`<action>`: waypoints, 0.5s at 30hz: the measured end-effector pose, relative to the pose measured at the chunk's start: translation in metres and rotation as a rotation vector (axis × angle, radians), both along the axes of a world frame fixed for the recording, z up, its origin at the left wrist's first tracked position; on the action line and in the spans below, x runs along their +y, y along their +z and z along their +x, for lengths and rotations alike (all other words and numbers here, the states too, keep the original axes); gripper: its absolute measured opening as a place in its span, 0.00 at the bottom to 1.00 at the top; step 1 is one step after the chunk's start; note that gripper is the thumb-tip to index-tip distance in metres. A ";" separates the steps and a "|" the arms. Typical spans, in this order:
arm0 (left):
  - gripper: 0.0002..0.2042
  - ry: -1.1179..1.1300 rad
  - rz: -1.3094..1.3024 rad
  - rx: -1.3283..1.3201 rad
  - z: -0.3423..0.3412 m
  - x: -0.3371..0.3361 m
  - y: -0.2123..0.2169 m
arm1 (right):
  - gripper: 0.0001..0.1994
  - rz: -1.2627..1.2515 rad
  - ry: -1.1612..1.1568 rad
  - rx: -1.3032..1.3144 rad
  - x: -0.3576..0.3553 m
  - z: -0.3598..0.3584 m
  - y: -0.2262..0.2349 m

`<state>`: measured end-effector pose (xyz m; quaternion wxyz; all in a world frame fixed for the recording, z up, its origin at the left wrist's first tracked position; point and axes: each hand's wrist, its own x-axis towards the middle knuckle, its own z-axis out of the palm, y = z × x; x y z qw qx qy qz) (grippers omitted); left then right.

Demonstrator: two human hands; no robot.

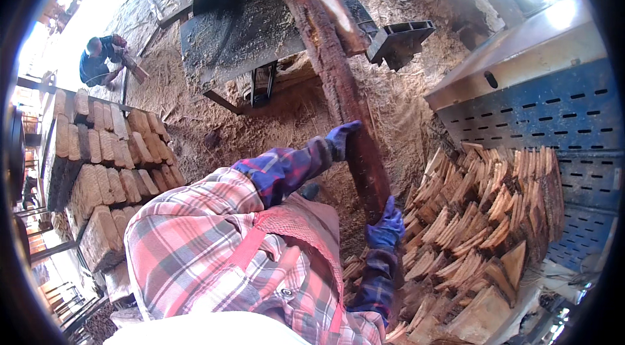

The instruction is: The person picks up cut logs from a pile and stacks them neatly on a wooden rack. The person wears blue gloves and a plaid shirt while handling the wood in a workshop environment.

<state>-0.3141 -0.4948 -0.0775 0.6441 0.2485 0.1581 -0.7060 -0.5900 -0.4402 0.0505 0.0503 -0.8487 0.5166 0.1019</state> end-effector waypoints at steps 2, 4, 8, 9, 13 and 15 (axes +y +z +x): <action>0.16 -0.009 -0.049 0.027 0.004 0.026 -0.003 | 0.50 0.039 0.029 -0.070 0.011 -0.007 -0.024; 0.16 -0.025 -0.028 0.052 0.009 0.051 -0.009 | 0.48 0.070 0.058 -0.115 0.023 -0.003 -0.027; 0.14 -0.095 0.072 -0.084 0.012 0.118 0.038 | 0.47 0.034 0.188 -0.263 0.046 -0.021 -0.056; 0.14 -0.105 0.065 0.012 0.008 0.135 0.034 | 0.47 0.059 0.220 -0.264 0.055 -0.032 -0.061; 0.14 -0.056 0.085 -0.140 -0.011 0.215 0.063 | 0.45 0.103 0.327 -0.327 0.080 -0.066 -0.094; 0.14 -0.149 0.016 -0.869 0.013 0.251 0.069 | 0.41 0.195 0.382 -0.379 0.075 -0.049 -0.117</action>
